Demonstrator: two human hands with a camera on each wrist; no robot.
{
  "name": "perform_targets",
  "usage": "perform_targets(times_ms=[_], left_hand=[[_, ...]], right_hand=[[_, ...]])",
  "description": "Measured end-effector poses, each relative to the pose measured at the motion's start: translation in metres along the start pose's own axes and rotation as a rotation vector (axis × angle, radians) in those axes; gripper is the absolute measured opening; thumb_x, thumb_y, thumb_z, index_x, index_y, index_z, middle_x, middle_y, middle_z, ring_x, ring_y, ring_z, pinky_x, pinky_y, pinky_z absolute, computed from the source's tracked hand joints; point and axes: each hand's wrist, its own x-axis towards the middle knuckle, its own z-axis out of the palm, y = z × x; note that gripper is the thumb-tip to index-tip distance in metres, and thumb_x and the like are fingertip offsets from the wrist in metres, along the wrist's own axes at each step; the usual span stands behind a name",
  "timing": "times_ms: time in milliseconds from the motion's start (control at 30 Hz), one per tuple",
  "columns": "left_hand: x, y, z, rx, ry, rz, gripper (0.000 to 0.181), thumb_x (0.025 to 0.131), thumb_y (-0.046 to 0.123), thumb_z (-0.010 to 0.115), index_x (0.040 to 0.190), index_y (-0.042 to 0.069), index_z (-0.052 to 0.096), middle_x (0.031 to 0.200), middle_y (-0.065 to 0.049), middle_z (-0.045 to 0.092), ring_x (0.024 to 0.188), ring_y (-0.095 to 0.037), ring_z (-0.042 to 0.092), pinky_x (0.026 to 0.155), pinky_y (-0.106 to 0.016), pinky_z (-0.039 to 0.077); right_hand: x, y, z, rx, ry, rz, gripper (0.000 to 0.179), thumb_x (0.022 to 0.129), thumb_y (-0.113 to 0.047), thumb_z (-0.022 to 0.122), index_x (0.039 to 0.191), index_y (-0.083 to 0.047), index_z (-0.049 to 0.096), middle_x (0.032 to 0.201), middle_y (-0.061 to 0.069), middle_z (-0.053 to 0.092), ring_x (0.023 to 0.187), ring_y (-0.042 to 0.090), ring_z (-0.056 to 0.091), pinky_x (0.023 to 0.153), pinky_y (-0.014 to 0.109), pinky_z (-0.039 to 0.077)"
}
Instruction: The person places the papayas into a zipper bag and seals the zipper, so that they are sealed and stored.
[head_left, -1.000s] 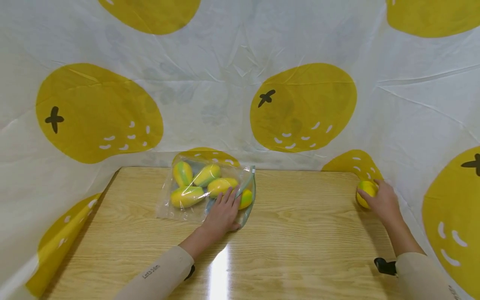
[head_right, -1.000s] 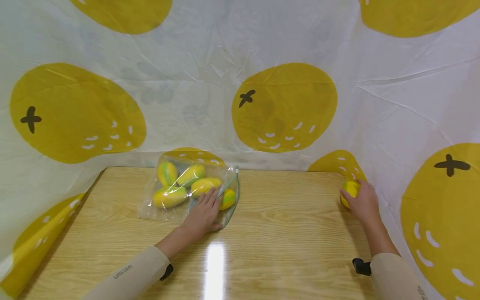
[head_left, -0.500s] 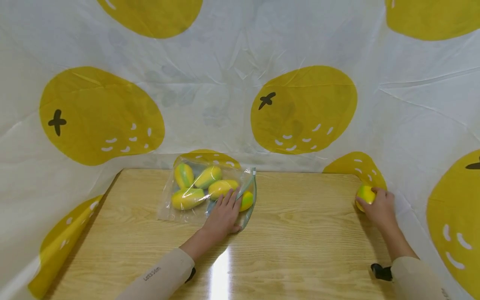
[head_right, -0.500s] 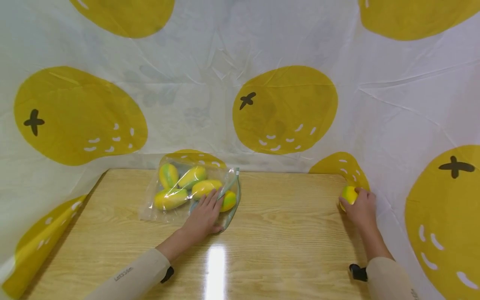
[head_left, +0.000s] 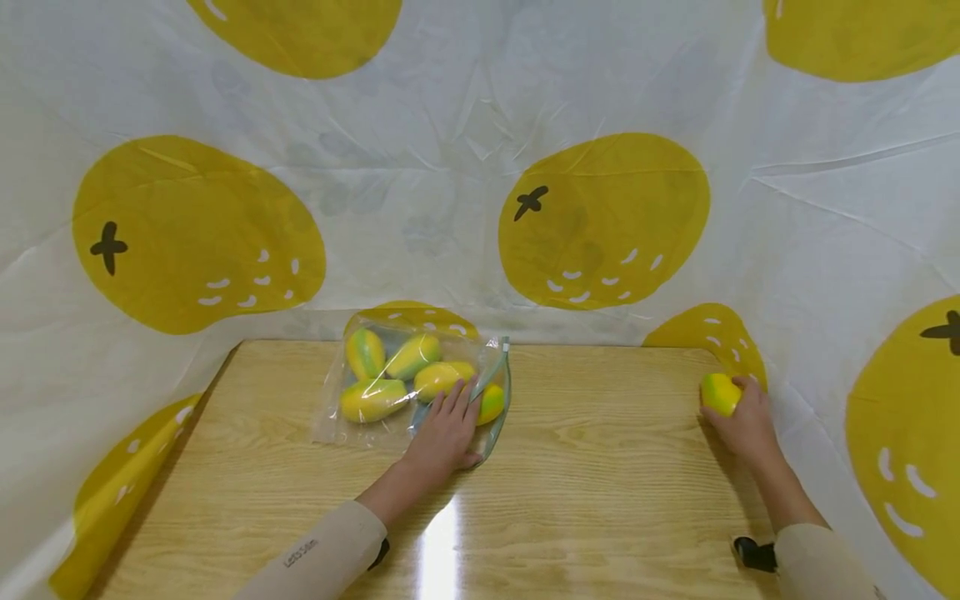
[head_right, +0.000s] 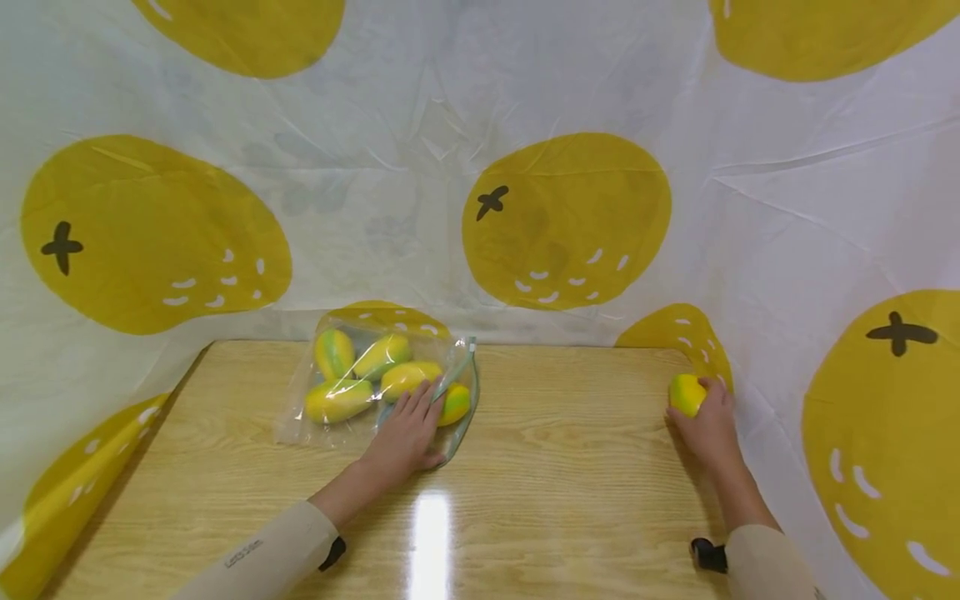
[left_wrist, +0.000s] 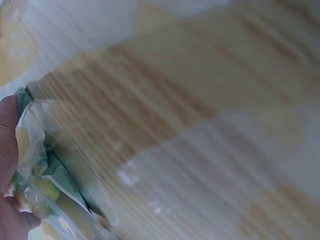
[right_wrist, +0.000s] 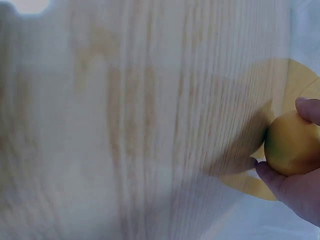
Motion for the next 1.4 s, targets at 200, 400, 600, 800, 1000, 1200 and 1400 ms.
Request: perform_targets(times_ms=[200,400,600,800,1000,1200,1400], left_hand=[[0.000,-0.001,-0.001,0.000,0.005,-0.003,0.109,0.077,0.064,0.082,0.154,0.000,0.039,0.170,-0.022,0.022,0.154,-0.039,0.032,0.118,-0.054,0.040],[-0.002,-0.001,-0.001,0.009,0.003,0.000,0.109,0.077,0.064,0.082,0.154,0.000,0.040,0.170,-0.022,0.022,0.154,-0.038,0.032,0.118,-0.053,0.040],[-0.002,-0.001,-0.001,0.008,0.011,0.001,0.109,0.076,0.064,0.082,0.154,0.000,0.040,0.170,-0.022,0.022,0.154,-0.038,0.032,0.118,-0.053,0.040],[-0.002,-0.001,0.000,-0.004,0.018,0.002,0.110,0.077,0.063,0.082,0.155,0.000,0.038,0.170,-0.022,0.022,0.154,-0.039,0.031,0.118,-0.054,0.040],[-0.002,-0.001,0.000,0.006,0.016,0.002,0.111,0.077,0.064,0.081,0.157,0.000,0.036,0.170,-0.022,0.020,0.154,-0.040,0.030,0.118,-0.055,0.040],[-0.001,-0.001,-0.001,0.041,0.017,0.012,0.112,0.078,0.067,0.079,0.157,0.001,0.036,0.170,-0.022,0.020,0.153,-0.041,0.032,0.118,-0.054,0.041],[-0.001,0.000,-0.002,0.049,0.011,0.014,0.113,0.078,0.067,0.079,0.157,0.000,0.035,0.170,-0.023,0.020,0.153,-0.042,0.031,0.117,-0.054,0.041]], right_hand=[[-0.002,-0.013,0.002,0.065,0.010,-0.115,0.082,0.091,-0.012,0.077,0.147,0.019,0.026,0.134,0.043,0.036,0.109,0.052,0.042,0.084,0.063,0.039],[-0.002,-0.040,0.003,0.085,0.043,-0.217,0.081,0.088,-0.008,0.079,0.148,0.017,0.031,0.135,0.044,0.038,0.113,0.053,0.042,0.087,0.063,0.037],[-0.003,-0.071,0.008,0.140,0.003,-0.307,0.078,0.088,-0.008,0.080,0.148,0.012,0.034,0.136,0.037,0.044,0.112,0.045,0.046,0.086,0.048,0.037],[-0.009,-0.106,0.018,0.182,-0.134,-0.349,0.078,0.091,-0.009,0.079,0.151,0.004,0.032,0.139,0.030,0.047,0.114,0.039,0.051,0.088,0.037,0.042],[-0.015,-0.133,0.036,0.203,-0.307,-0.359,0.081,0.093,-0.013,0.078,0.156,-0.001,0.027,0.150,0.027,0.043,0.123,0.042,0.052,0.097,0.058,0.046],[-0.019,-0.147,0.059,0.227,-0.408,-0.397,0.080,0.092,-0.014,0.079,0.154,-0.004,0.031,0.150,0.022,0.046,0.124,0.039,0.055,0.100,0.056,0.048],[-0.022,-0.165,0.076,0.231,-0.453,-0.469,0.077,0.088,-0.011,0.083,0.150,-0.004,0.039,0.146,0.021,0.051,0.124,0.038,0.055,0.103,0.059,0.047]])
